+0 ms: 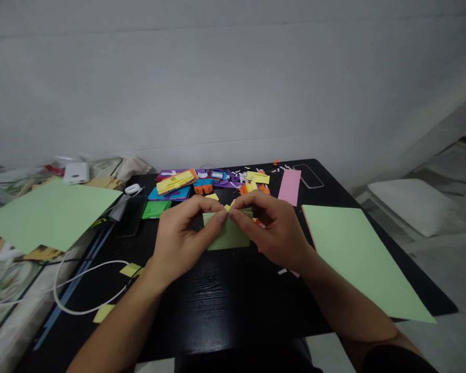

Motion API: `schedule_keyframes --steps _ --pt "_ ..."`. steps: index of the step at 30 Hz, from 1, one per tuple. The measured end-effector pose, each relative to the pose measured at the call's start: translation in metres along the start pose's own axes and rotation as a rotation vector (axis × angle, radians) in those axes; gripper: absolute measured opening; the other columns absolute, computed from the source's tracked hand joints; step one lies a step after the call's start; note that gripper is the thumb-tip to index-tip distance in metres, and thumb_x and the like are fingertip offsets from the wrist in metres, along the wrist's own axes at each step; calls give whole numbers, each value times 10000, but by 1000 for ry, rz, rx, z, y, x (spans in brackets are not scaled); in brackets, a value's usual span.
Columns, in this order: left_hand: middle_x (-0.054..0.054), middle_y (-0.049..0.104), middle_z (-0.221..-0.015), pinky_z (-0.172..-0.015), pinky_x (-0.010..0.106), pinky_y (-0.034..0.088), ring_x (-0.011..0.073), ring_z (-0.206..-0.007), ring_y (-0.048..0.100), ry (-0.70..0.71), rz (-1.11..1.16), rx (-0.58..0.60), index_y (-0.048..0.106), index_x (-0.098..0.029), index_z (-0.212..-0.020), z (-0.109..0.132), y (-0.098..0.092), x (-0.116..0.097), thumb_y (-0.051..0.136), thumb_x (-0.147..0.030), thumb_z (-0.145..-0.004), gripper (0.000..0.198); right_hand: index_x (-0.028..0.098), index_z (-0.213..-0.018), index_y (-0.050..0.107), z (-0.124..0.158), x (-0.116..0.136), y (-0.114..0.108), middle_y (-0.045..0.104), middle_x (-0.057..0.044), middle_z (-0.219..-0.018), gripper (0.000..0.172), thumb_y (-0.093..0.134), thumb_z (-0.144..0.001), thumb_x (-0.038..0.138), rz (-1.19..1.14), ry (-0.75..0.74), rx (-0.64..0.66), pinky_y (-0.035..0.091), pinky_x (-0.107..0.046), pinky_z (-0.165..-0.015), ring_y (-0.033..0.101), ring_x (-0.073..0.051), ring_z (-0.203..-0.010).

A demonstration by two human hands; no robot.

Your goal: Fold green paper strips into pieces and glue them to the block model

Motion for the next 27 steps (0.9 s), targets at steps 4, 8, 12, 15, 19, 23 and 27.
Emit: schedule_keyframes --steps 4,8,12,15,19,23,27 --pt "-46 695 -718 -465 198 397 63 -524 500 -61 43 -45 715 -211 -890 1 -4 5 726 -176 -923 49 197 -915 717 -2 -7 -3 730 -5 -837 107 723 -950 298 -143 78 10 498 -246 -616 659 -118 -725" --pt "-31 740 -777 -543 195 469 83 -634 618 -42 51 6 724 -209 -896 -1 0 3 713 -168 -933 57 197 -907 716 -2 -9 -3 708 5 -800 98 740 -931 289 -149 93 -4 492 -240 -608 638 -110 -702" --pt "-36 747 -761 -550 192 485 83 -628 632 -25 38 31 722 -205 -872 -3 1 0 711 -161 -933 76 201 -908 713 0 -8 -1 698 9 -784 114 721 -942 309 -123 100 3 466 -242 -579 613 -105 -679" --pt "-42 726 -718 -510 190 452 73 -567 573 -24 36 13 719 -203 -838 -4 0 0 703 -148 -919 99 203 -918 712 0 -6 -1 701 1 -782 131 697 -957 327 -60 78 9 464 -254 -569 617 -114 -670" --pt "-42 710 -684 -459 203 402 68 -503 493 -45 24 -8 731 -204 -824 -4 -1 2 702 -155 -904 98 203 -912 721 0 1 -3 750 -12 -831 116 706 -956 309 44 -17 -9 509 -271 -635 666 -129 -716" --pt "-37 712 -680 -424 222 364 70 -469 453 -62 25 -9 743 -211 -835 -2 -1 3 709 -184 -909 85 205 -891 742 0 3 -6 754 -1 -810 127 715 -968 303 50 -26 -27 506 -268 -646 656 -124 -709" --pt "-40 701 -674 -409 227 324 63 -449 400 -89 26 -10 736 -211 -826 -2 -1 5 704 -199 -924 104 201 -825 727 -2 0 -12 682 9 -702 262 659 -1014 368 9 39 -45 454 -261 -572 587 -111 -637"
Point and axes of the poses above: each hand's wrist, its own z-axis away from the middle knuckle, its own y-axis out of the palm, x = y × z, the point moved 7 cm from there along -z, towards the middle knuckle
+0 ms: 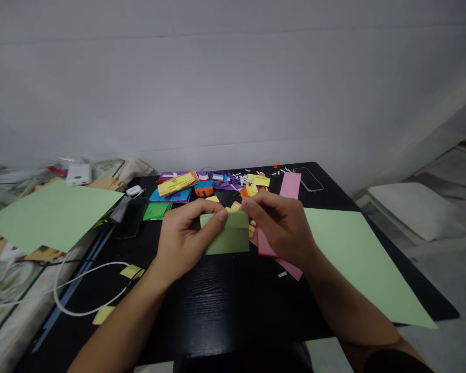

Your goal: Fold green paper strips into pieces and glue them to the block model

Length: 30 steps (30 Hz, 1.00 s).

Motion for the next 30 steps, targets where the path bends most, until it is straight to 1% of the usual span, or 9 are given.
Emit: schedule_keyframes --steps 2,5,9,13,15,17,20,22,30 --pt "-33 698 -676 -411 231 325 68 -460 412 -14 2 -13 737 -210 -822 0 -1 1 702 -211 -927 110 201 -825 722 -1 -1 0 687 -2 -717 299 636 -1026 405 -49 28 13 474 -265 -591 610 -121 -664" --pt "-29 693 -667 -411 234 333 71 -458 415 -15 6 -16 738 -211 -824 -1 -1 1 703 -208 -918 101 201 -880 734 0 -3 5 728 -14 -790 222 725 -965 406 -126 59 51 505 -268 -629 654 -136 -720" --pt "-37 705 -670 -422 229 346 70 -456 429 8 -5 -9 741 -208 -813 -1 -1 -2 707 -192 -904 99 197 -876 751 1 -4 8 730 -5 -778 166 769 -933 352 -95 43 38 474 -259 -599 619 -124 -688" --pt "-44 687 -650 -416 221 330 66 -449 410 4 -3 -8 743 -206 -812 0 -1 -1 703 -200 -914 109 195 -833 757 0 -3 5 695 4 -712 240 725 -973 387 -52 32 22 451 -254 -561 575 -113 -638" --pt "-35 693 -660 -424 218 341 71 -468 435 -6 11 -15 743 -206 -812 0 -2 1 702 -201 -915 112 197 -835 763 0 -2 2 701 -5 -717 293 656 -1019 399 -70 34 33 491 -261 -592 616 -121 -657" --pt "-26 697 -669 -432 217 358 79 -490 466 -36 20 -35 746 -208 -806 0 -4 4 706 -207 -911 113 208 -918 785 -1 -3 1 741 -23 -791 293 593 -1052 384 -145 56 75 556 -278 -674 697 -142 -746" --pt "-20 689 -665 -433 215 378 89 -500 494 -103 31 -60 750 -210 -799 0 -7 10 710 -223 -909 118 243 -1151 770 1 -5 4 790 -38 -976 196 672 -997 314 -287 84 147 615 -308 -803 761 -181 -938" --pt "-18 695 -672 -440 210 397 92 -513 520 -121 46 -62 751 -211 -792 0 -7 11 712 -227 -908 124 257 -1213 749 2 -5 7 794 -41 -1057 277 737 -936 252 -334 76 173 627 -316 -857 764 -190 -1016" --pt "-12 734 -717 -459 216 424 92 -534 549 -57 59 -43 757 -216 -819 2 -3 5 722 -208 -913 100 237 -995 818 4 -6 11 798 -32 -909 112 750 -908 221 -251 69 16 618 -299 -734 749 -163 -813"
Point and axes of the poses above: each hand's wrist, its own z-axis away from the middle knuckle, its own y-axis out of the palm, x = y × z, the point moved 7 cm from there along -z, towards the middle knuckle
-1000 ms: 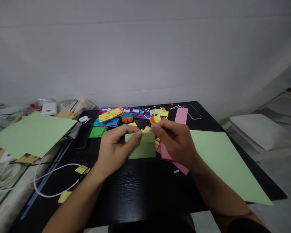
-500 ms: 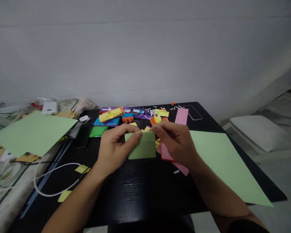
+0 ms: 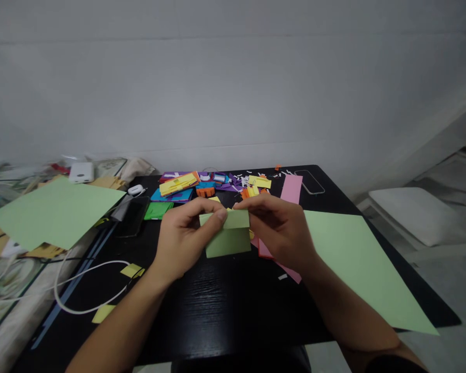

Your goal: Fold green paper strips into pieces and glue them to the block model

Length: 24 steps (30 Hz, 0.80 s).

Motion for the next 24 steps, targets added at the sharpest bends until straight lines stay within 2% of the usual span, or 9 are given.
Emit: schedule_keyframes --steps 5,9,12,15,18,24 --pt "-22 742 -737 -462 213 400 81 -531 528 42 -47 -32 759 -228 -841 2 -2 -3 721 -204 -927 97 250 -988 842 -3 4 -4 793 -28 -876 154 691 -955 241 20 11 19 586 -287 -687 726 -159 -799" --pt "-28 741 -726 -422 218 363 68 -468 463 44 -68 -29 750 -215 -829 1 -1 -5 714 -206 -925 103 249 -1070 829 -3 1 -4 792 -30 -889 188 664 -992 295 -39 49 59 587 -279 -678 724 -153 -795" --pt "-32 739 -714 -431 218 388 72 -477 506 66 -82 -10 743 -209 -826 1 1 -9 708 -191 -924 106 231 -1063 813 -2 -2 -1 799 -37 -899 180 754 -940 347 -59 61 42 593 -282 -682 731 -159 -792" --pt "-34 744 -721 -452 222 424 85 -514 567 98 -93 5 739 -215 -839 1 3 -11 714 -185 -926 95 215 -920 804 -2 -3 0 792 -28 -841 155 843 -863 355 -1 39 0 580 -276 -662 716 -156 -750" --pt "-31 756 -749 -477 234 453 91 -540 597 115 -109 17 743 -222 -865 3 3 -11 717 -190 -935 81 216 -851 797 -3 0 -1 768 -14 -780 177 805 -902 385 74 21 -1 548 -272 -627 669 -140 -698" --pt "-26 771 -779 -533 236 495 100 -609 653 114 -111 27 737 -220 -868 2 2 -9 710 -180 -945 91 199 -860 787 -4 0 -5 718 -14 -743 300 664 -1010 427 124 38 45 510 -266 -609 624 -126 -678"
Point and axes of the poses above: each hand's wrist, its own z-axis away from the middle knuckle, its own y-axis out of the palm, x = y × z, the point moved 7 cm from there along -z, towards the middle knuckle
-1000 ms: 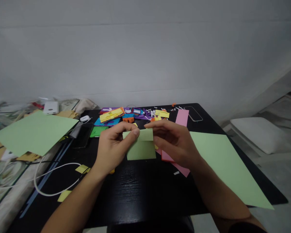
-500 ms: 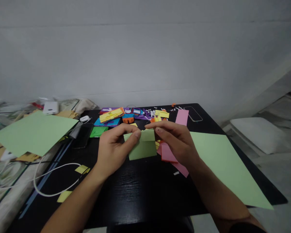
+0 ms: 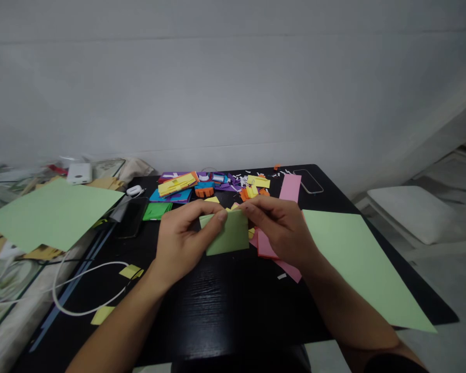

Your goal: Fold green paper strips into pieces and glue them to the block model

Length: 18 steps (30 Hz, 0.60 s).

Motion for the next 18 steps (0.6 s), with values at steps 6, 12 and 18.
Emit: schedule_keyframes --steps 6,12,18 --pt "-37 741 -713 -442 234 410 76 -479 522 -26 35 -4 753 -221 -857 -1 1 0 723 -188 -928 83 210 -923 801 2 -2 8 749 -10 -778 210 794 -917 420 -33 -8 -25 502 -254 -581 641 -127 -670" --pt "-35 698 -658 -470 229 425 89 -507 543 -105 127 7 775 -221 -887 0 -2 7 783 -249 -899 32 208 -832 786 1 0 1 747 -6 -747 163 816 -899 352 -68 -26 -72 521 -247 -586 651 -125 -669" --pt "-23 699 -651 -508 222 465 99 -542 592 -230 188 2 792 -220 -886 1 -6 13 808 -282 -876 64 213 -831 799 2 3 -4 758 -5 -746 109 817 -887 304 -67 -47 -104 531 -241 -590 667 -128 -678"
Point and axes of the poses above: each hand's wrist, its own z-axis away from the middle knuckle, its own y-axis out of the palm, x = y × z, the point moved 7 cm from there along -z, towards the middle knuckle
